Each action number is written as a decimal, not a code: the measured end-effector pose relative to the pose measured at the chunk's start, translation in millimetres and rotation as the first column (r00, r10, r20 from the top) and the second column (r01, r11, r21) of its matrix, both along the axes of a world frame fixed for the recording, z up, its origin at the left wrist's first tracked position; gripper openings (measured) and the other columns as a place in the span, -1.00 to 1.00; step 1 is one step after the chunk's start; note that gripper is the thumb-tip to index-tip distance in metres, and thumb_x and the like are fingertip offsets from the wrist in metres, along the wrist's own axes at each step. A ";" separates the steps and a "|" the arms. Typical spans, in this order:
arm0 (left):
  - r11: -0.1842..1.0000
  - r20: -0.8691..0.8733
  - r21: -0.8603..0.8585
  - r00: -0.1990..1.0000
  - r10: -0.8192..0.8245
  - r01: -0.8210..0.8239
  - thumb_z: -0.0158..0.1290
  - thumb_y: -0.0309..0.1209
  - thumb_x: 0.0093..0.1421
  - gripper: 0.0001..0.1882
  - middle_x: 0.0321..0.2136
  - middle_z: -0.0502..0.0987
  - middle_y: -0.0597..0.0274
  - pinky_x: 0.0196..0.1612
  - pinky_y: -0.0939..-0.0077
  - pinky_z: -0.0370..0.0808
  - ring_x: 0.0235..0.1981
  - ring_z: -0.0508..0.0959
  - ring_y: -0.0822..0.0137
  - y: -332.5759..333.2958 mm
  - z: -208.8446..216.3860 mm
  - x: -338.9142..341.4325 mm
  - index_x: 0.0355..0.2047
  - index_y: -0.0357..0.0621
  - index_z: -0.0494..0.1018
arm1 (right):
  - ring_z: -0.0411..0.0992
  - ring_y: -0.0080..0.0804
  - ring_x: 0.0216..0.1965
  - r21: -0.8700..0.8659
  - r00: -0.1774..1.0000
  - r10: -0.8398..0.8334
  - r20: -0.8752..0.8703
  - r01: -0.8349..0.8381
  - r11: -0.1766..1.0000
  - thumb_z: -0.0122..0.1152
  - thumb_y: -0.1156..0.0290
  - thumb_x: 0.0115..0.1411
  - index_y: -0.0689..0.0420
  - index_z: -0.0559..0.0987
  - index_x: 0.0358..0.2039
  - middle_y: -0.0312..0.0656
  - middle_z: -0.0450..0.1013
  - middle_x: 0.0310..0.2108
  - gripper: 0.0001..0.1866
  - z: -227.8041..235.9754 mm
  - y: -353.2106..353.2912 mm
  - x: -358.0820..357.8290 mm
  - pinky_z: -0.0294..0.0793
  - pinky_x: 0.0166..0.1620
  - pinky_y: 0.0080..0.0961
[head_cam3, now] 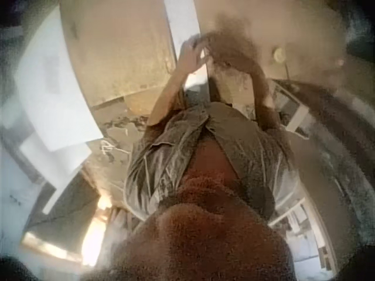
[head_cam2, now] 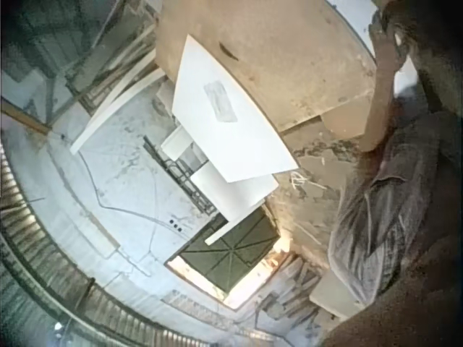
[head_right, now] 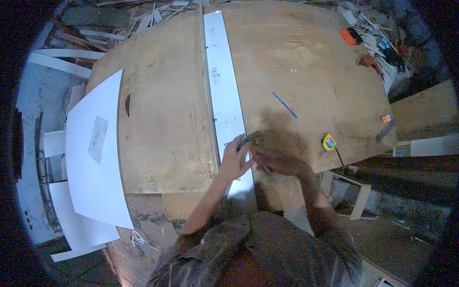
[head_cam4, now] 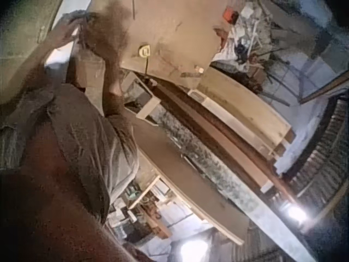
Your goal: The person measures a large white board on a workbench using a tape measure, after another person marks it with a pen and the recorder hammers a piece of wood.
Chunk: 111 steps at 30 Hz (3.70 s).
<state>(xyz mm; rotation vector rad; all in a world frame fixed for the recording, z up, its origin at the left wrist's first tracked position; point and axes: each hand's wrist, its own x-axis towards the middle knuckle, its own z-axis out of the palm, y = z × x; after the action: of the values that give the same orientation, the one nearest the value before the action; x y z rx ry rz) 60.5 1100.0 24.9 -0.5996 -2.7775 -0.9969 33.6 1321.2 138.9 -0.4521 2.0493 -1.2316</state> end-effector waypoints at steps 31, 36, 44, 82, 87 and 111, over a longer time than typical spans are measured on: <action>0.935 -0.012 0.066 0.937 0.350 -0.349 0.23 -0.50 -0.08 -0.11 0.28 0.30 0.10 0.37 0.02 0.12 0.35 0.22 0.05 -102.1 -57.2 -277.4 0.33 -0.14 0.21 | 0.08 -0.64 -0.79 -0.509 0.723 -0.674 0.153 0.642 0.573 0.06 0.13 0.35 0.09 0.38 -0.46 -0.48 0.10 -0.76 -0.67 -82.6 -229.0 -404.0 0.06 -0.70 -0.57; 0.938 0.026 0.067 0.940 0.340 -0.341 0.23 -0.48 -0.06 -0.10 0.25 0.32 0.08 0.36 -0.03 0.11 0.34 0.23 0.04 -100.8 -49.3 -279.1 0.35 -0.15 0.19 | 0.10 -0.65 -0.77 -0.625 0.660 -0.751 0.008 0.589 0.511 0.11 0.18 0.34 0.07 0.38 -0.48 -0.46 0.16 -0.74 -0.69 -83.9 -232.5 -417.6 0.07 -0.69 -0.56; 0.905 -0.052 -0.086 0.910 0.412 -0.415 0.27 -0.27 0.04 -0.10 0.21 0.40 0.09 0.37 -0.22 0.07 0.32 0.28 0.00 -96.9 -55.6 -275.6 0.38 -0.03 0.14 | 0.10 -0.60 -0.74 -0.865 0.717 -0.669 0.196 0.447 0.226 0.13 0.41 0.29 0.02 0.29 -0.52 -0.42 0.14 -0.72 -0.74 -96.8 -191.2 -300.2 0.12 -0.66 -0.54; 0.963 -0.168 -0.037 0.952 0.256 -0.266 0.24 -0.14 0.17 -0.76 0.31 0.32 -0.08 0.38 0.03 0.12 0.32 0.23 -0.20 -134.8 -73.9 -392.2 -0.23 0.10 0.73 | 0.45 -0.20 -0.05 0.021 0.419 -0.483 0.769 0.738 0.674 0.07 0.20 0.40 0.12 0.38 0.21 -0.03 0.48 -0.08 -0.55 -118.4 23.5 20.5 0.46 -0.04 -0.33; 0.968 -0.090 -0.004 0.964 0.249 -0.251 0.23 -0.08 0.17 -0.73 0.36 0.23 -0.12 0.39 0.02 0.11 0.39 0.12 -0.22 -132.5 -73.5 -397.7 -0.22 0.14 0.73 | 0.29 -0.61 -0.67 0.096 0.820 -0.533 0.207 0.525 0.846 0.06 0.25 0.41 0.14 0.36 0.20 -0.39 0.32 -0.59 -0.59 -185.4 12.5 20.8 0.28 -0.62 -0.53; 0.942 -0.024 -0.064 0.945 0.327 -0.328 0.22 -0.09 0.15 -0.73 0.41 0.16 0.03 0.34 -0.01 0.24 0.40 0.13 -0.22 -132.1 -68.0 -355.7 -0.18 0.20 0.72 | 0.36 -0.55 -0.54 -0.171 0.754 -0.593 -0.283 0.568 0.805 0.03 0.27 0.40 0.21 0.47 0.04 -0.29 0.39 -0.56 -0.68 -166.1 -108.3 -191.4 0.40 -0.43 -0.46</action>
<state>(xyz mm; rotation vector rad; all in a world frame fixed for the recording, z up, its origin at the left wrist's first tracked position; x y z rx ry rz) -295.2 967.9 -43.1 -0.1377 -2.7810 -0.8267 -157.7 1212.9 -27.2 -0.0262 2.5477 -1.6923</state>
